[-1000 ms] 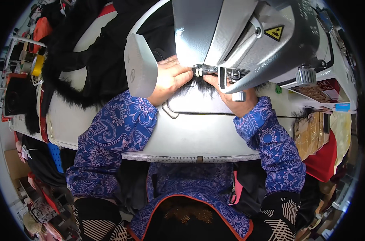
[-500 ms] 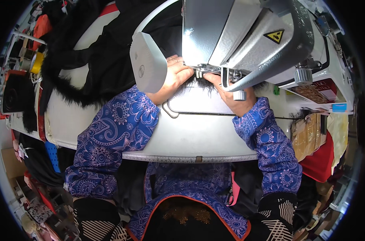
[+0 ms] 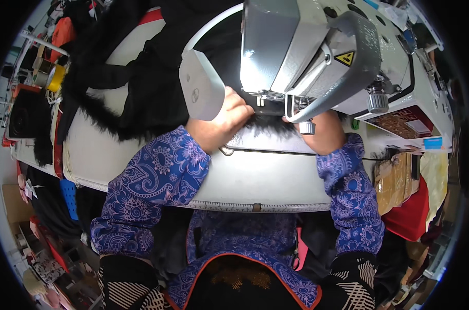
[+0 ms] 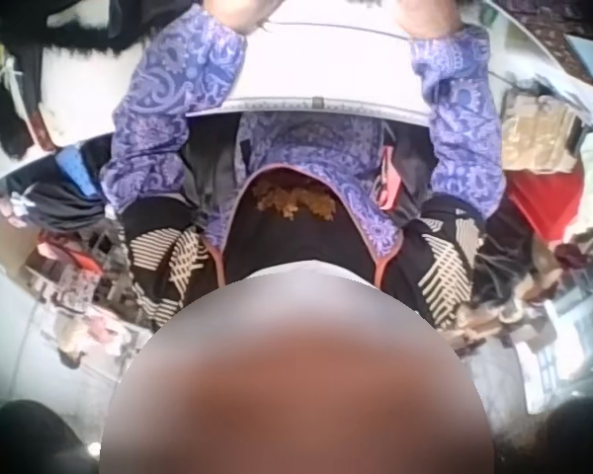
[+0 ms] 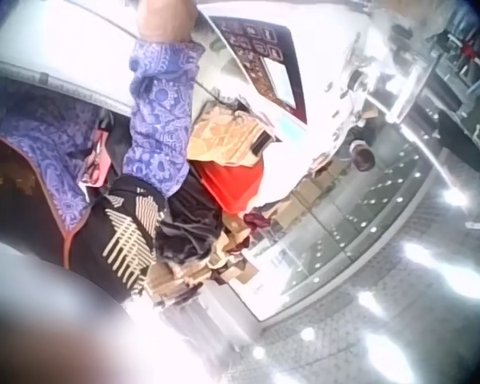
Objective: Sewing a fur trim onto a garment piece using an industrial sewing machine.
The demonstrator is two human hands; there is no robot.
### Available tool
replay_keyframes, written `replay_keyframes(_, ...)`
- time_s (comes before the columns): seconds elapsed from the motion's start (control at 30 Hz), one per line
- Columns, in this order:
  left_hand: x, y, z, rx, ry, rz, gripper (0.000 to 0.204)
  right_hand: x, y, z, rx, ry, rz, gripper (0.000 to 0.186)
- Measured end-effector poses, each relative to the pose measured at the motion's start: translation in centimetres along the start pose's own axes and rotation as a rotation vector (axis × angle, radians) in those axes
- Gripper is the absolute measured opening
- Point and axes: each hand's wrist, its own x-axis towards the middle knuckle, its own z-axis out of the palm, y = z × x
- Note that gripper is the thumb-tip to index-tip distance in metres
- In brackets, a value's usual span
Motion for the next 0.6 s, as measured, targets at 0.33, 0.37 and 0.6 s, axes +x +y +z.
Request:
replay_keyframes(0.33, -0.4, 1.6, 0.6, -0.048, -0.084, 0.095, 0.027, -0.8, -1.4, -0.6, -0.083, 0.086, -0.363, 0.024)
replay_keyframes(0.37, -0.4, 1.6, 0.6, -0.039, -0.091, 0.093, 0.027, -0.6, -1.7, -0.5, -0.097, 0.118, -0.401, 0.023)
replay_keyframes(0.6, -0.5, 1.5, 1.0, -0.112, -0.057, 0.034, 0.023, -0.6, -2.7, -0.2, -0.223, 0.152, -0.392, 0.024)
